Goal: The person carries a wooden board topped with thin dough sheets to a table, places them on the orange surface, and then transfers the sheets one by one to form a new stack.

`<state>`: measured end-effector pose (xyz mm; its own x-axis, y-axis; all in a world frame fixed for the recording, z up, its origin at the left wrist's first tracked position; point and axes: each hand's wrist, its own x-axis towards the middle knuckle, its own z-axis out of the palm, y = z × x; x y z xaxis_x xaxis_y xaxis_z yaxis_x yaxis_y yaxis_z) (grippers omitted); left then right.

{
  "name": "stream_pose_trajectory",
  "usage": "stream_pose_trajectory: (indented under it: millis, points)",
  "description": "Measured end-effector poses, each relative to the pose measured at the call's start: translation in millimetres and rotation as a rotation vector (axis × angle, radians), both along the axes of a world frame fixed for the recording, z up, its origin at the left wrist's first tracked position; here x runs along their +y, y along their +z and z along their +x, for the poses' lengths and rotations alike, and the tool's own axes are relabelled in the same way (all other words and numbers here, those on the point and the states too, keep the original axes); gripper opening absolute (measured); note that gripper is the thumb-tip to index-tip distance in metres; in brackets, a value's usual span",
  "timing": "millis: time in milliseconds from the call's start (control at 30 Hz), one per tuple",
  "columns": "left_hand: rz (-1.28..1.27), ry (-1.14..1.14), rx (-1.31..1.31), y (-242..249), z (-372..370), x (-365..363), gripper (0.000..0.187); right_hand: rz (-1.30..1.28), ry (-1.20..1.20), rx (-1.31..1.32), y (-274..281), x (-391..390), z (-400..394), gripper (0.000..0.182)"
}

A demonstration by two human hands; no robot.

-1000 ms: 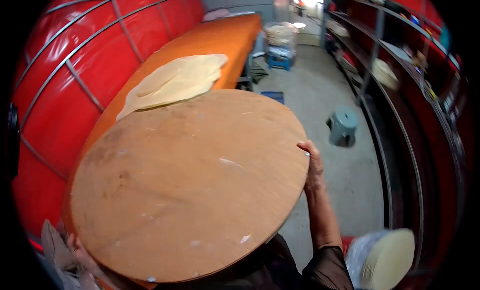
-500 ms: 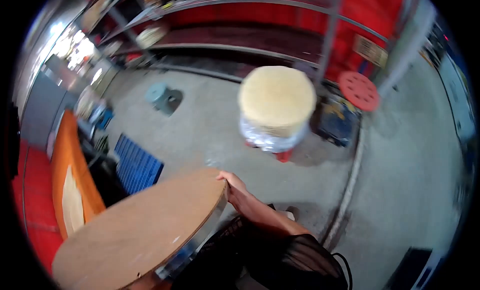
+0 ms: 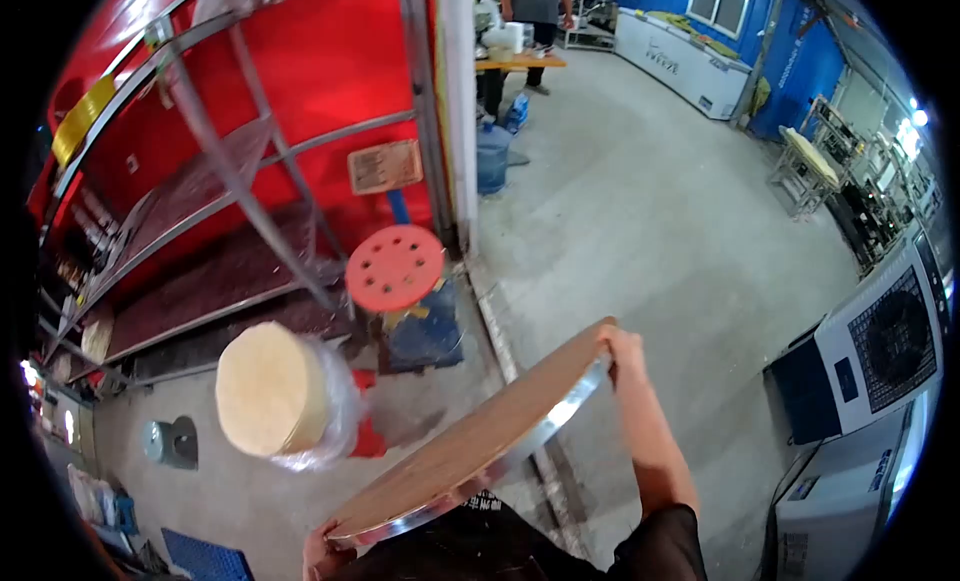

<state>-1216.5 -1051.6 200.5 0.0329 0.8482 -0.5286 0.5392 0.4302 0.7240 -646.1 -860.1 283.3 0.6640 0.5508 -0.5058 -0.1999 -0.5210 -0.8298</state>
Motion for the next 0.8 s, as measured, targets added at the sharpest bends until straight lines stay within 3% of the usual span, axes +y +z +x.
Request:
stream_pose_trajectory:
  millis: [33,67,100,133,167,233,267,300,367,533,667,800]
  points:
    - [-0.057,0.001,-0.103,2.9,32.7,37.1,0.031,0.096,-0.092,0.075,-7.2,4.4,48.8,0.017]
    - [-0.118,0.005,-0.201,6.4,65.8,74.4,0.034,0.184,-0.169,0.033,19.0,1.6,69.2,0.015]
    - [0.000,-0.107,-0.240,15.8,94.5,106.5,0.040,0.289,0.183,-0.483,22.1,-17.9,97.5,0.013]
    - [0.119,-0.223,-0.277,26.9,123.5,141.9,0.047,0.402,0.364,-1.072,25.3,-37.1,125.8,0.011]
    - [-0.092,0.063,-0.529,43.0,161.7,183.7,0.042,0.572,0.104,-0.778,4.9,-43.4,155.6,0.009]
    - [-0.571,0.614,-0.988,72.2,248.8,261.2,0.032,0.605,-0.380,-0.254,4.7,-63.0,209.5,0.007]
    - [-0.611,0.549,-1.044,39.2,268.5,294.0,0.036,0.470,-0.605,-0.016,17.0,-83.7,230.1,0.007]
    - [-0.604,0.542,-0.964,50.4,308.2,322.8,0.037,0.532,-0.624,-0.103,-17.9,-118.9,275.7,0.009]
    - [-0.558,0.531,-0.782,80.5,384.3,373.9,0.038,0.503,-0.811,0.037,29.5,-130.7,263.6,0.008]
    - [-0.588,0.256,-0.822,76.9,546.3,479.7,0.037,0.566,-1.099,-0.163,32.3,-150.2,309.1,0.011]
    - [-0.625,0.258,-0.751,62.0,654.7,535.8,0.034,0.548,-1.197,-0.195,35.7,-116.3,385.1,0.015]
    - [-0.627,0.315,-0.636,99.1,732.7,579.6,0.027,0.543,-1.185,-0.100,24.4,-80.3,481.2,0.010]
